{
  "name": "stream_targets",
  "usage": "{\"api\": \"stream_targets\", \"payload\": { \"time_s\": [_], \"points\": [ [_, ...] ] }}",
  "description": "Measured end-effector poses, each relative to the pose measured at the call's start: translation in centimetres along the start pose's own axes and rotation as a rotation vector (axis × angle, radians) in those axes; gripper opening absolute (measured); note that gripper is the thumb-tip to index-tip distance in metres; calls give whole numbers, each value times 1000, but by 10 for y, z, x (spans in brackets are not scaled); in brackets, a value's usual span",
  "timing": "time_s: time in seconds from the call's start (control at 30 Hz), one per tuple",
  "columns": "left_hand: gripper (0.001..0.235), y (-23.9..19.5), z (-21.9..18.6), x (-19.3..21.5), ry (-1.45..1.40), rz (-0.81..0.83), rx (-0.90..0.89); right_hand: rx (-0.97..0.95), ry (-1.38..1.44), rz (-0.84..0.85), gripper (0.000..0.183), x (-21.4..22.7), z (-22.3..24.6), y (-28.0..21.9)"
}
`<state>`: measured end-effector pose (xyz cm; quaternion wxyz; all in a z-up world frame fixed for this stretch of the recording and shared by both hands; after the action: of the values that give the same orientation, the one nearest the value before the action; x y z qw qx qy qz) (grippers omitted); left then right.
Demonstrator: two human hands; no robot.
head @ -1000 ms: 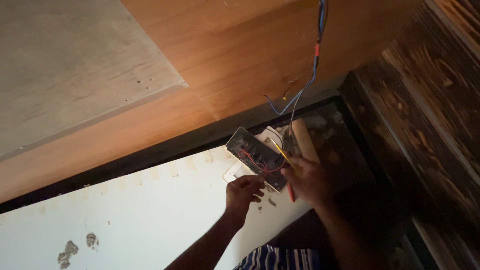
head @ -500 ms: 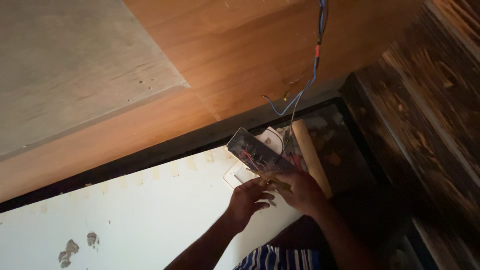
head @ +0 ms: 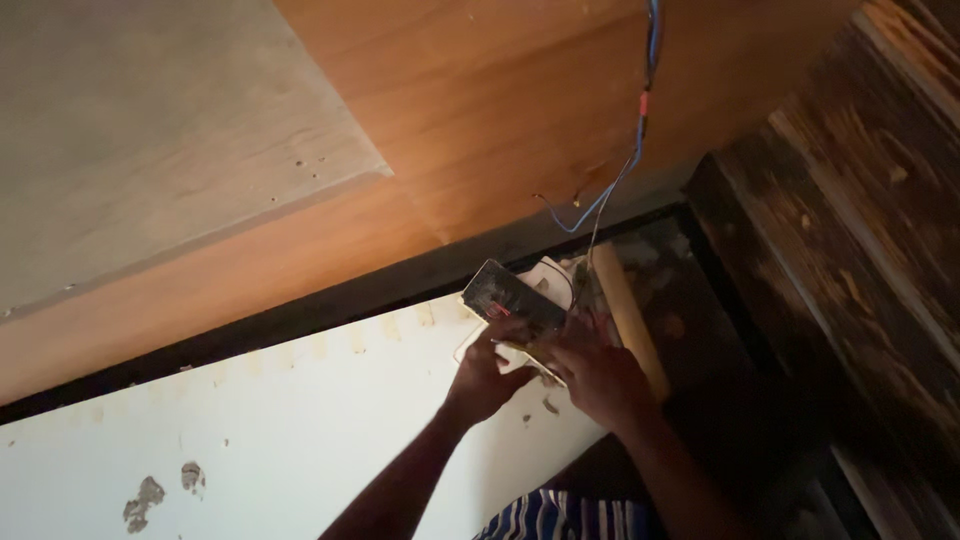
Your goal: The person connects wires to an electrical switch panel using a screwdriver and pliers before fitting the panel into a wall opening.
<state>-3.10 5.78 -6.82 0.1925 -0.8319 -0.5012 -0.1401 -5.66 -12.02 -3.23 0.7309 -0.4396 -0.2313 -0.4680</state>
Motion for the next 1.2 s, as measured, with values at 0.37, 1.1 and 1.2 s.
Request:
{"api": "stream_targets", "payload": {
  "time_s": [0.37, 1.1, 1.2],
  "points": [
    [52, 16, 16, -8, 402, 92, -300, 42, 49, -47, 48, 3, -6, -9],
    [20, 17, 74, 30, -1166, -374, 169, 411, -243, -349, 14, 0, 33, 14],
    [21, 12, 82, 26, -1293, -385, 204, 484, -271, -328, 11, -10, 28, 22]
  ]
}}
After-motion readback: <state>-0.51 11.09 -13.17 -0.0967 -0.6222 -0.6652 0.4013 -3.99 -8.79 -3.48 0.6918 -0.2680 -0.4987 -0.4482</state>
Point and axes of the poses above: each hand's wrist, its own y-axis towards the middle knuckle, its own x-axis out of the back of the hand, z = x × y, the point moved 4 cm from there along y, towards the middle knuckle, and after that the axes turned 5 degrees about z, right-handed, at the moved point
